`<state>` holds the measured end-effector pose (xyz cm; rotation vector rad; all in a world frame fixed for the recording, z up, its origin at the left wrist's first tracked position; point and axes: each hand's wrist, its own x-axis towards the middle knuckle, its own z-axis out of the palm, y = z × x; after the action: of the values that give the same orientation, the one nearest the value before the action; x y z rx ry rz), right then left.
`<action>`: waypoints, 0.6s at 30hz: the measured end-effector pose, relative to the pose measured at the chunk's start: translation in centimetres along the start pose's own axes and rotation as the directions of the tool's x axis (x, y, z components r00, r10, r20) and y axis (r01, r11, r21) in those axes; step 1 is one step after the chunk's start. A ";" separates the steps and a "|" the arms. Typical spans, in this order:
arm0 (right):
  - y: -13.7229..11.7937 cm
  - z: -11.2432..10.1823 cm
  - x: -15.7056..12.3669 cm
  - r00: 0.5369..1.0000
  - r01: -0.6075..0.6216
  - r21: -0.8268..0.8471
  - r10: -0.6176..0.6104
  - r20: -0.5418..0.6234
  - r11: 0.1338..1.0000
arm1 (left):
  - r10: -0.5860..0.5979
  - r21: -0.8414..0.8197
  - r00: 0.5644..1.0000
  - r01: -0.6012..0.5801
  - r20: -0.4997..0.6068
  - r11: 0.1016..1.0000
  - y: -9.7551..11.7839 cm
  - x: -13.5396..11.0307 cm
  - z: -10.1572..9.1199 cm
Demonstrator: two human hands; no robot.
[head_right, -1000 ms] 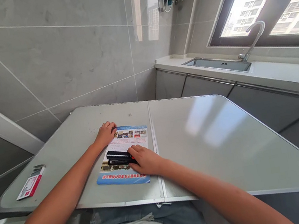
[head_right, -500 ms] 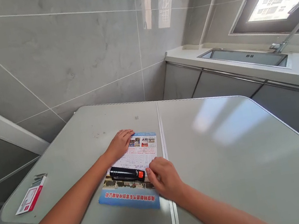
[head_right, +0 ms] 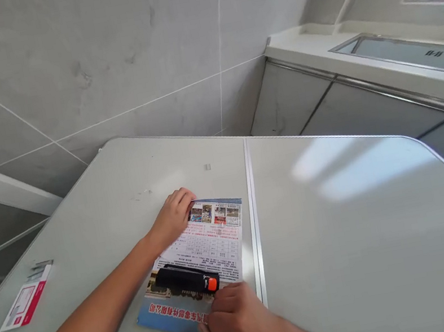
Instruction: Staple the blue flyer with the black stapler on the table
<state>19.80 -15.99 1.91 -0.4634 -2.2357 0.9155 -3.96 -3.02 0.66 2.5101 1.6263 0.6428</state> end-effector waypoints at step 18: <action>3.2 -6.2 0.7 0.784 -0.603 -0.288 0.485 -0.388 0.744 | -0.129 -0.199 0.989 0.140 0.066 0.970 -0.4 -0.2 -0.7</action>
<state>23.80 -10.38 3.20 -1.4247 -2.0247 0.5926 -4.63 -3.11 1.16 2.2334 1.6063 0.6830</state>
